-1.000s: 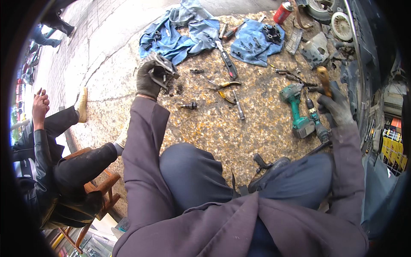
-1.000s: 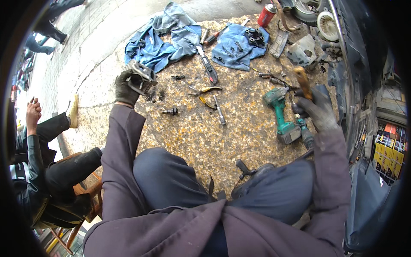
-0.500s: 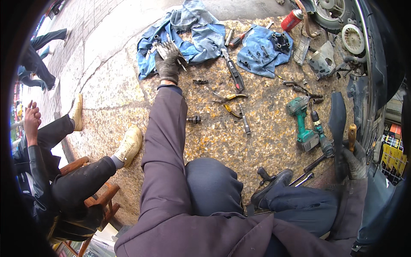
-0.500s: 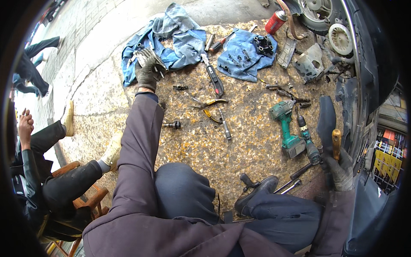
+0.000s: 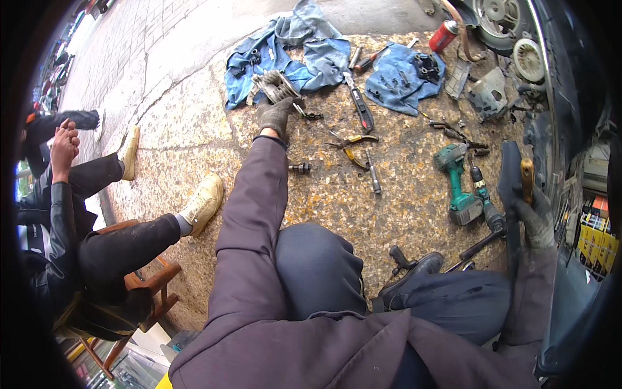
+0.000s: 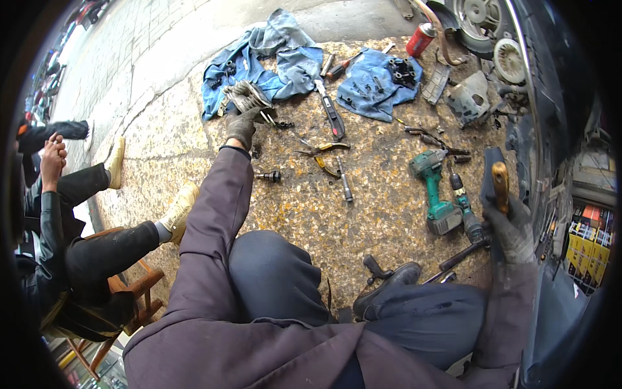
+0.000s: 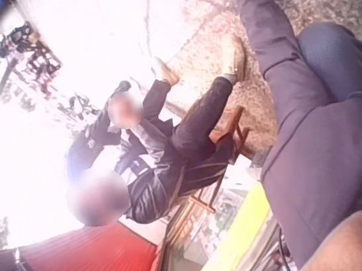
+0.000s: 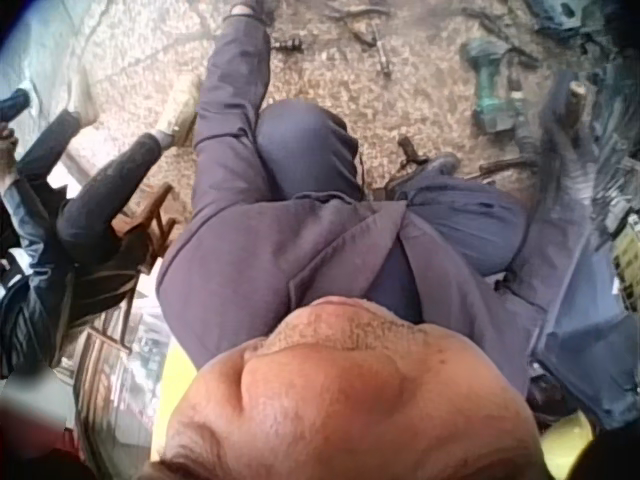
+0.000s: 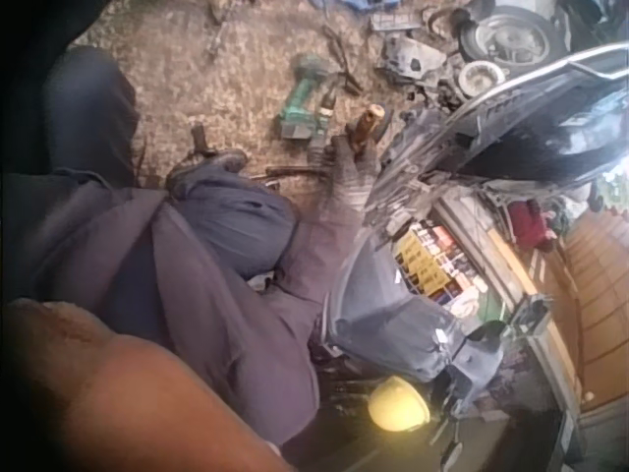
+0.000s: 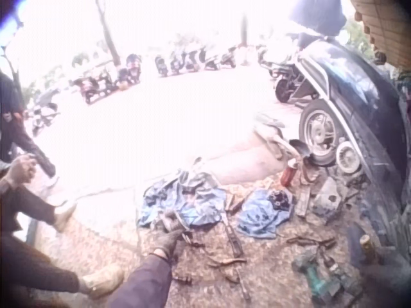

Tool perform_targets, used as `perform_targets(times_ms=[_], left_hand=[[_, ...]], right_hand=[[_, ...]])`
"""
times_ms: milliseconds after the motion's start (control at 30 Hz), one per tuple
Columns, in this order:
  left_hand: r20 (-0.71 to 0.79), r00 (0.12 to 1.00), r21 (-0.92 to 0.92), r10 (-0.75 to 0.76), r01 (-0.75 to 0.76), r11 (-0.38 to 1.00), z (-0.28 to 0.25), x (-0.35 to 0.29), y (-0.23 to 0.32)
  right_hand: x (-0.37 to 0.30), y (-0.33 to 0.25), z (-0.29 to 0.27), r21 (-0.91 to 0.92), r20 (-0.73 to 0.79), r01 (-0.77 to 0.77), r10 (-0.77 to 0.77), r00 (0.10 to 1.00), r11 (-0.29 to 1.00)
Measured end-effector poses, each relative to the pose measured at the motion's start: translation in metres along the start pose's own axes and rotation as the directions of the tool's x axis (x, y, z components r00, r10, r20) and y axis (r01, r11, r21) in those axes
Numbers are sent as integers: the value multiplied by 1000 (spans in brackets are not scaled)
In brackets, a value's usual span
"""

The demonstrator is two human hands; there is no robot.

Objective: The person retrieves a hammer and repeatedly taps a metal mechanical part held in the left hand, then places the part down and walks to pick up a black bowl and a rag. The person wipes the rag and returns to the work area.

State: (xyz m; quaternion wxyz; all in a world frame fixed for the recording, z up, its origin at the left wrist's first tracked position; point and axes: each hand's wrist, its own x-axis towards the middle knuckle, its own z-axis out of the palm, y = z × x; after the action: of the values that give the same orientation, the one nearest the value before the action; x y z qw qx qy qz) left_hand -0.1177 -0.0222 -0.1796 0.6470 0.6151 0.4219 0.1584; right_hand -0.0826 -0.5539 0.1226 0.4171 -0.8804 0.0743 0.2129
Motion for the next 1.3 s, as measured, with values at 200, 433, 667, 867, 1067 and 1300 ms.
perform_targets(times_ms=[200,433,667,867,1067,1300], left_hand=[[252,919,-106,-304,338,935,-69,1,-22],[435,900,-198,-28,125,972,-50,-66,110],[653,716,-260,247,-95,961,20,-192,218],[716,647,-212,264,-158,964,87,-290,244],[775,613,-159,150,-41,986,108,-346,218],[851,523,-256,41,345,903,121,-366,191]], right_hand=[[-17,7,-18,379,38,-11,-4,999,925],[18,39,-58,-202,-2,377,-385,923,904],[8,142,-130,409,-642,542,-191,742,734],[13,190,-168,-465,-819,-412,-204,537,784],[16,122,-118,-448,-608,288,-525,596,846],[-6,-31,55,-19,110,864,-858,502,503]])
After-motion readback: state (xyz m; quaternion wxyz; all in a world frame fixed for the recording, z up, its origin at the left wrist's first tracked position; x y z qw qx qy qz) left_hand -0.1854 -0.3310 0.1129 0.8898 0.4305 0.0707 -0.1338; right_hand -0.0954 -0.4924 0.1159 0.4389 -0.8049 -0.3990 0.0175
